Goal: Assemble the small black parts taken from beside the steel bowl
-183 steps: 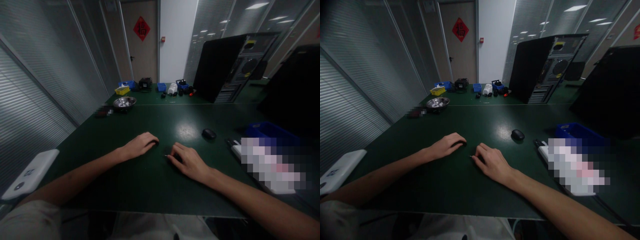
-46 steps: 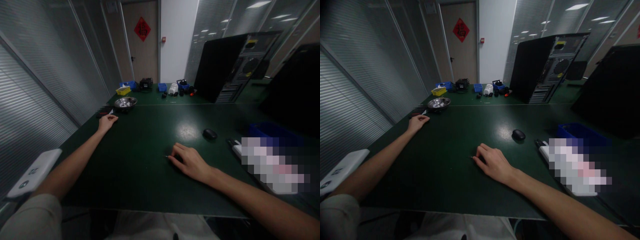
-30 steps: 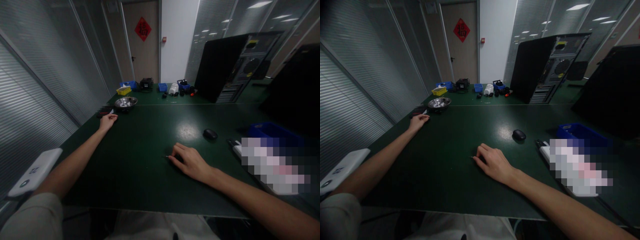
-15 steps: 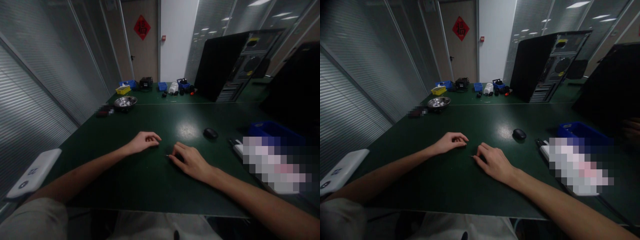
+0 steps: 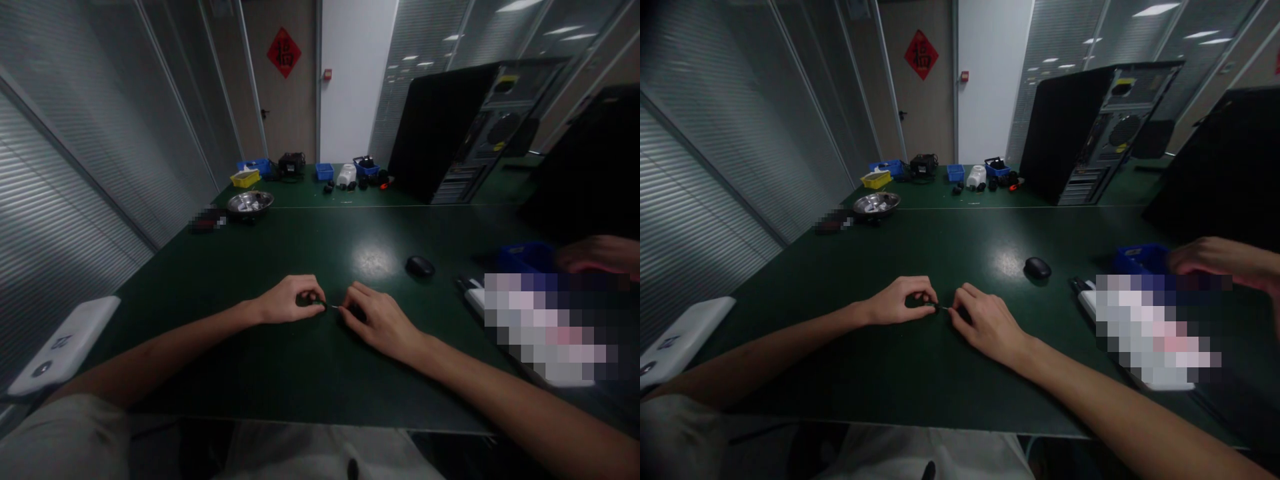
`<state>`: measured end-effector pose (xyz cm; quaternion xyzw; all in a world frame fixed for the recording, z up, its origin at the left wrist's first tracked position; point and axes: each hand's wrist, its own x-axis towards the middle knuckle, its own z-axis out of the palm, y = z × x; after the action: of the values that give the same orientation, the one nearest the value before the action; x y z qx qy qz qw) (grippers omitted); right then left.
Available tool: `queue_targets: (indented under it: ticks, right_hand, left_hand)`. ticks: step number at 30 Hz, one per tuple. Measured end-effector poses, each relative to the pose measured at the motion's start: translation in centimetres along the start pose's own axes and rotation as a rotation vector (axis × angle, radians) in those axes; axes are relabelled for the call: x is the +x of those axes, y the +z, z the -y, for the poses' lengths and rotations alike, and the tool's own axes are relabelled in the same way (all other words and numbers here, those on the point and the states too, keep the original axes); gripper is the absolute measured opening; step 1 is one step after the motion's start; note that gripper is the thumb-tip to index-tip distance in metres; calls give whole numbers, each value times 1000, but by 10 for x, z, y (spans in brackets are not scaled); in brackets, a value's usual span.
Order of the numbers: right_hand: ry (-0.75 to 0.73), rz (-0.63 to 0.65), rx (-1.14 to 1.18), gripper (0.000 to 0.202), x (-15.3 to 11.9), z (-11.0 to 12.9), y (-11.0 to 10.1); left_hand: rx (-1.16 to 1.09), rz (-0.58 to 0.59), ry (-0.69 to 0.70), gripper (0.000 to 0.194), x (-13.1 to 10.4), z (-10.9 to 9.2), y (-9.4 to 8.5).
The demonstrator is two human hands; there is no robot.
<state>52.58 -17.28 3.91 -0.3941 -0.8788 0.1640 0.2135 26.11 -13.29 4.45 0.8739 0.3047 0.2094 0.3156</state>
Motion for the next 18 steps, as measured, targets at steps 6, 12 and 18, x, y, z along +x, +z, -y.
queue_targets:
  ticks: [6, 12, 18]
  right_hand:
    - [6, 33, -47, 7, 0, 3, -1]
    - [5, 39, -61, 8, 1, 4, 0]
    - [-9, 33, -48, 9, 0, 7, 0]
  left_hand:
    - [-5, 49, 58, 24, -2, -3, 4]
    - [-14, 63, 51, 22, -2, -3, 0]
    - [-26, 66, 75, 17, -2, -2, -1]
